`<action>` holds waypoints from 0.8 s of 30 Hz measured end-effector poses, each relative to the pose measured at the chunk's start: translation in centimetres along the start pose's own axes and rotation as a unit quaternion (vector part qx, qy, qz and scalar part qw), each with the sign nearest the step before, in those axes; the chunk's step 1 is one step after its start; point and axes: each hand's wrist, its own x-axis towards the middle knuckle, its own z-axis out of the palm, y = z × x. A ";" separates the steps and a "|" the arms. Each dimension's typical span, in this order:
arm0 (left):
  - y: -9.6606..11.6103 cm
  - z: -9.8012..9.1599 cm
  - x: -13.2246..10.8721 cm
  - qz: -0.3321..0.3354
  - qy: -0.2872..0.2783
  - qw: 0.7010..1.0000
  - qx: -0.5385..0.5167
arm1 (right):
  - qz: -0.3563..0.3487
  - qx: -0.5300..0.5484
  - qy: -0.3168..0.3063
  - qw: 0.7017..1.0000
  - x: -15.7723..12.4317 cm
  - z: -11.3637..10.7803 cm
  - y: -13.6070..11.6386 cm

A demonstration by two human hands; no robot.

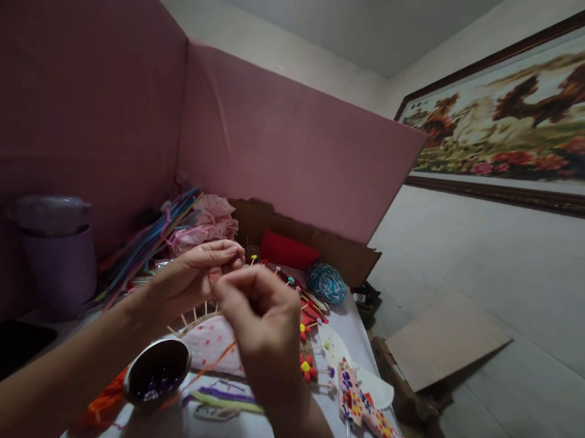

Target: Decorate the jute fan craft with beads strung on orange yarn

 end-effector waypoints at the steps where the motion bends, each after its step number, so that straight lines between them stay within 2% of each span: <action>1: 0.1 -0.1 0.1 0.016 0.008 1.000 0.007 | 0.027 0.005 -0.011 1.000 1.9 0.4 0.3; 3: 0.2 -0.4 0.2 0.037 0.028 0.999 0.024 | 0.045 -0.013 0.001 0.999 4.5 1.0 1.3; 5: 0.1 -0.6 0.3 0.043 0.045 0.997 0.042 | 0.049 -0.021 0.016 0.998 5.5 1.3 2.6; 11: -0.1 -1.0 0.6 0.058 0.085 0.991 0.085 | 0.043 -0.034 0.021 0.998 4.7 1.6 4.7; 17: -0.1 -1.2 0.8 0.075 0.060 0.976 0.195 | 0.034 -0.064 0.022 0.997 4.6 2.0 4.9; 19: -0.3 -1.2 0.7 0.114 0.075 0.949 0.286 | 0.034 -0.076 0.014 0.996 4.5 2.0 5.0; 23: -0.4 -1.3 0.6 0.244 0.134 0.825 0.492 | 0.038 -0.105 0.000 0.994 4.3 2.1 5.0; 24: -0.5 -1.3 0.6 0.257 0.143 0.805 0.516 | 0.042 -0.107 -0.003 0.993 4.3 2.1 5.0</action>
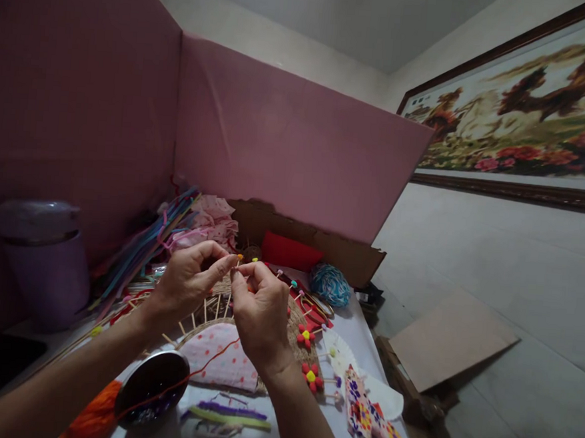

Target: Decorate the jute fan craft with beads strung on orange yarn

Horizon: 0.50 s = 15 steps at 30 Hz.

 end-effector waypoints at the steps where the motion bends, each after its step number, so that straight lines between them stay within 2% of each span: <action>1: -0.1 0.0 0.0 0.004 0.004 1.000 0.012 | 0.004 0.001 -0.004 1.000 0.0 0.0 0.0; 4: -0.2 0.1 0.1 -0.024 -0.017 0.999 -0.023 | 0.001 0.007 -0.007 1.000 -0.1 -0.1 0.0; 7: -0.1 0.3 0.0 -0.089 -0.054 0.987 -0.123 | -0.013 0.017 -0.003 1.000 -0.1 0.0 0.2; 9: 0.0 0.6 -0.1 -0.148 -0.070 0.964 -0.208 | -0.014 0.027 -0.002 1.000 0.0 0.0 0.4; 12: 0.1 0.7 -0.2 -0.233 -0.078 0.915 -0.320 | -0.008 0.039 -0.002 0.999 0.1 0.1 0.6; 15: -0.3 0.4 0.2 -0.298 -0.050 0.870 -0.389 | 0.001 0.029 0.009 1.000 0.2 0.1 0.9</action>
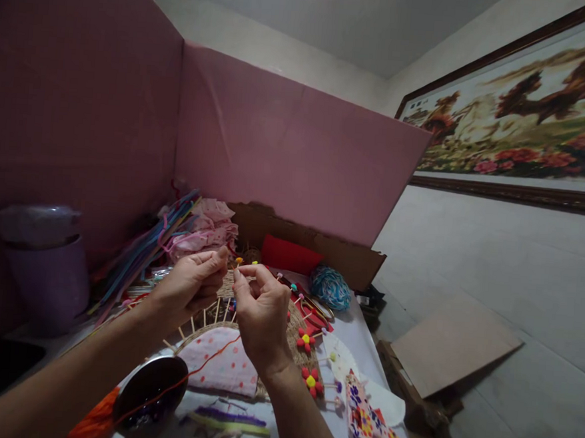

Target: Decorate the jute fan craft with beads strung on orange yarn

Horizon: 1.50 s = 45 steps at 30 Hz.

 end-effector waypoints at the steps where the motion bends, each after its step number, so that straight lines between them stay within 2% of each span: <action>1: 0.1 -0.2 0.2 -0.016 0.027 0.999 -0.030 | 0.001 -0.006 0.004 1.000 0.0 0.0 0.1; 4: 0.5 -0.7 0.9 -0.056 0.130 0.984 -0.106 | 0.001 -0.021 0.013 1.000 0.1 -0.1 0.2; 7: 0.7 -0.8 1.2 -0.083 0.174 0.974 -0.118 | 0.017 -0.007 0.010 1.000 0.2 -0.2 0.1; 10: 0.8 -0.4 0.9 -0.102 0.164 0.975 -0.112 | 0.049 0.027 -0.004 0.998 0.2 -0.2 0.1; 12: 0.7 -0.2 0.6 -0.093 0.138 0.981 -0.097 | 0.061 0.045 -0.011 0.997 0.3 -0.3 0.1; 17: 0.4 -0.4 0.4 -0.033 0.007 0.999 -0.035 | 0.061 0.056 -0.015 0.996 0.4 -0.3 0.0; 24: 0.5 -0.4 0.0 -0.079 -0.038 0.988 -0.128 | 0.045 0.052 -0.009 0.998 0.2 -0.4 -0.3; 33: 0.5 -0.3 -0.1 -0.099 -0.070 0.978 -0.169 | -0.009 0.014 -0.011 1.000 -0.2 -0.3 -0.9; 41: 1.0 0.4 -0.4 -0.144 -0.019 0.971 -0.188 | -0.033 -0.050 -0.019 0.998 -0.5 -0.5 -1.5; 45: 1.1 0.3 -0.4 -0.151 -0.023 0.969 -0.196 | -0.036 -0.057 -0.022 0.997 -0.6 -0.4 -1.6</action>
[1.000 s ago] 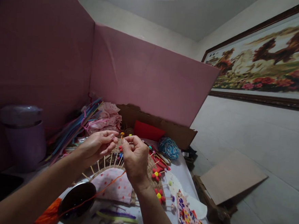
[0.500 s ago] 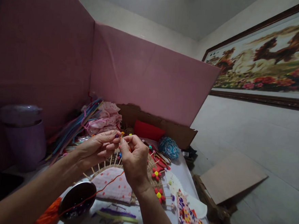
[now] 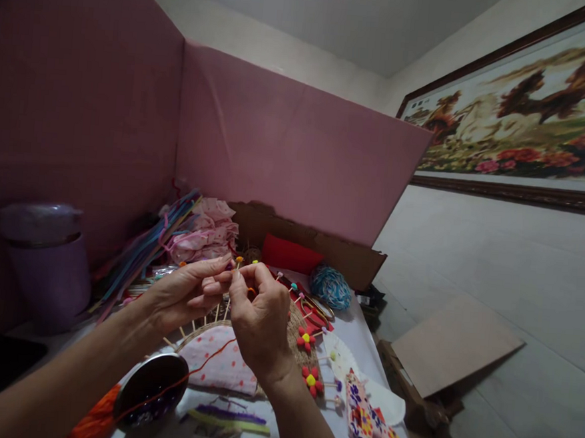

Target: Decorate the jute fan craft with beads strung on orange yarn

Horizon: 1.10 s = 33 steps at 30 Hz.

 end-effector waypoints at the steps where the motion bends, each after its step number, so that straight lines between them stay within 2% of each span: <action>1: 0.0 -0.1 0.0 0.001 -0.002 1.000 0.000 | -0.001 -0.002 0.002 1.000 0.0 0.0 0.0; 15: -0.5 -0.9 0.7 -0.010 -0.034 0.999 0.004 | -0.007 0.013 0.002 1.000 0.0 -0.1 -0.1; 33: -0.8 -1.1 1.1 0.000 -0.028 1.000 -0.005 | 0.002 -0.014 0.007 1.000 -0.1 0.1 0.3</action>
